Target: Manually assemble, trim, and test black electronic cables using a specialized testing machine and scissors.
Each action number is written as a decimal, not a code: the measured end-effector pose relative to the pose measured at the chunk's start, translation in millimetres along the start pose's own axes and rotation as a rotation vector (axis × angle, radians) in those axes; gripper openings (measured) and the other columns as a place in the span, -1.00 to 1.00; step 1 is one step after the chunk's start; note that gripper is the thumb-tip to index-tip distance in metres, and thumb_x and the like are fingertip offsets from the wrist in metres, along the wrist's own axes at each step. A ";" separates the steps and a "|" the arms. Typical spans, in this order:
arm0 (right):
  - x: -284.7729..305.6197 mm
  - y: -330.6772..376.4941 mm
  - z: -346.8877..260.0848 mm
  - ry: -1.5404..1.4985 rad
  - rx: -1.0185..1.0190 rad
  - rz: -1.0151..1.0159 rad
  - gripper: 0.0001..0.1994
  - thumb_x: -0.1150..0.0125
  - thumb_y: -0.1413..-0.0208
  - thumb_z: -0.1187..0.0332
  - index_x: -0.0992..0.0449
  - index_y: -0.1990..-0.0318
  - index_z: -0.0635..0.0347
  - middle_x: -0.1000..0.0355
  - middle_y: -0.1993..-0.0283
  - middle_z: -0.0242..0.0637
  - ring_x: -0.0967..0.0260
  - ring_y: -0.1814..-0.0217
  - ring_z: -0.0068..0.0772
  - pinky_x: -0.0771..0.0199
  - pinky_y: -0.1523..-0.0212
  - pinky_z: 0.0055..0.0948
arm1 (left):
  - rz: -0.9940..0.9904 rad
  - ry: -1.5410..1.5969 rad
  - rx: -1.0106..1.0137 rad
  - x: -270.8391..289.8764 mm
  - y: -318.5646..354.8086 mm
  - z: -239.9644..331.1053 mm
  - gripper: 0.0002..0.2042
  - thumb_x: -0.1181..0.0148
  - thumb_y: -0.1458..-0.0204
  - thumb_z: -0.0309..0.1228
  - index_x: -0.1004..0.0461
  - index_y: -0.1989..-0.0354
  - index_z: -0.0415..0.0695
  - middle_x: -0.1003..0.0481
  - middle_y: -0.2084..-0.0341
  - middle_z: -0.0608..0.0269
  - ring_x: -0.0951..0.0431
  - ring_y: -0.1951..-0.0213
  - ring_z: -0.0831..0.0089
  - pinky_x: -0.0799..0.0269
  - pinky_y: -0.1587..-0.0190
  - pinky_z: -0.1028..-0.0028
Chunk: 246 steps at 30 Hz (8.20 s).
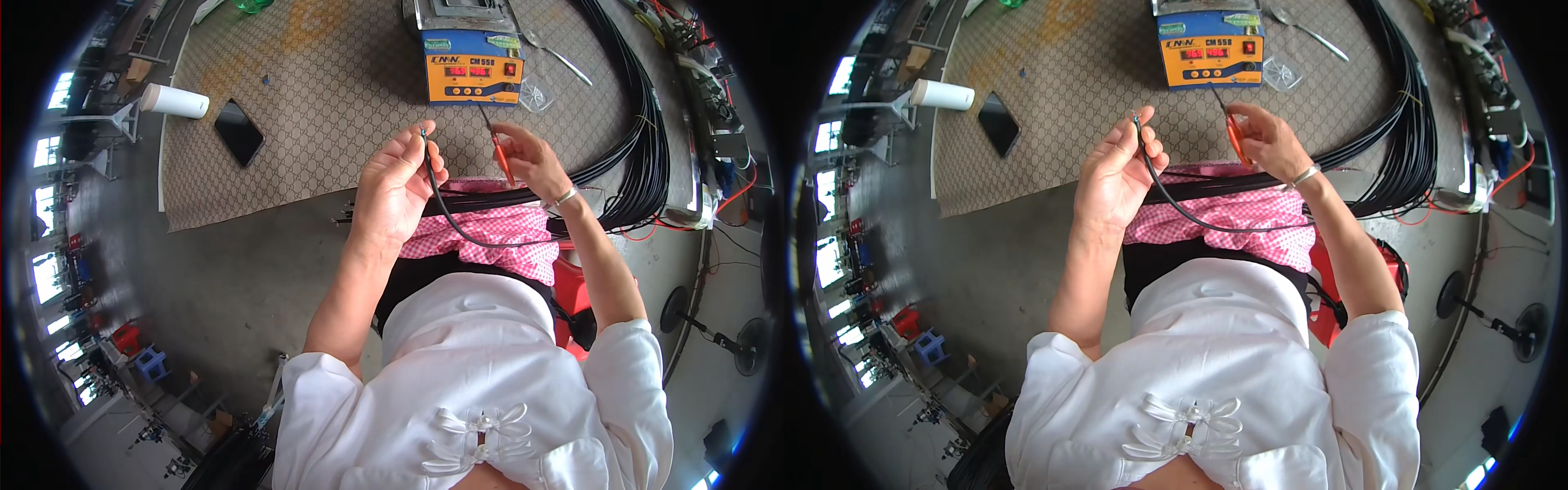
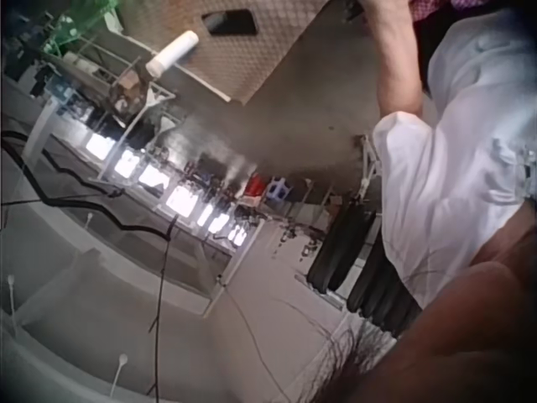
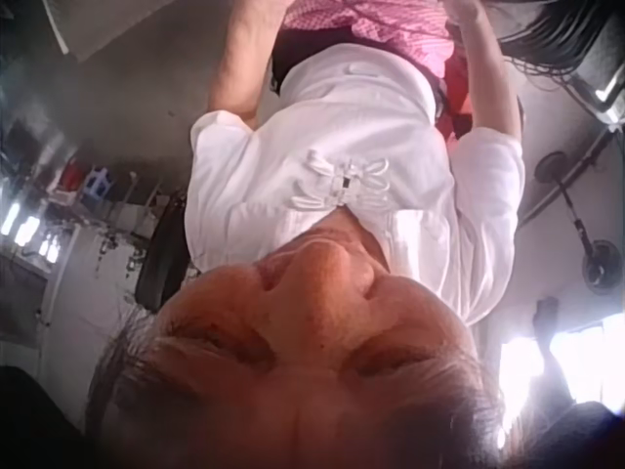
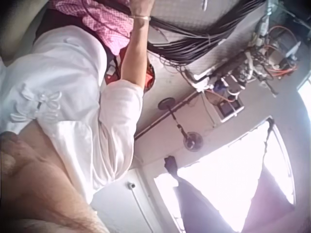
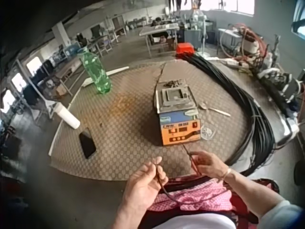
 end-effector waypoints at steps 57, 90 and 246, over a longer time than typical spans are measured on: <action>-9.1 -19.1 -13.2 1.057 0.323 0.176 -0.72 -0.14 0.14 0.43 -0.42 0.18 0.14 -0.37 0.31 -0.25 -0.32 0.19 -0.24 -0.26 0.13 -0.33 | 0.038 -0.186 -0.023 -1.1 -2.0 -4.9 -0.87 -0.07 -0.01 -0.51 -0.41 0.26 -0.23 -0.44 0.47 0.24 -0.43 0.42 0.51 -0.35 0.31 0.56; 10.1 65.6 -50.0 0.305 0.305 -0.252 -0.87 -0.21 0.13 0.44 -0.44 0.40 0.27 -0.38 0.48 -0.21 -0.35 0.44 -0.28 -0.33 0.36 -0.43 | 0.096 -0.226 -0.010 -21.9 -5.1 -23.9 -0.84 -0.03 -0.05 -0.47 -0.36 0.19 -0.20 -0.45 0.35 0.20 -0.45 0.30 0.47 -0.36 0.16 0.49; -17.2 92.5 -24.9 -0.679 -0.108 -0.045 -0.90 -0.18 0.01 0.46 -0.40 0.46 0.25 -0.28 0.62 -0.49 -0.12 0.65 -0.75 -0.08 0.68 -0.72 | 0.040 -0.524 -0.099 -24.7 21.9 -59.8 -0.92 -0.08 0.04 -0.56 -0.43 0.36 -0.26 -0.44 0.50 0.28 -0.42 0.47 0.60 -0.34 0.34 0.64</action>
Point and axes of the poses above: each hand's wrist, its own y-axis away from the middle knuckle, its own x-axis out of the back of the hand, z = x × y, the point moved 4 cm from there along -y, towards the middle knuckle
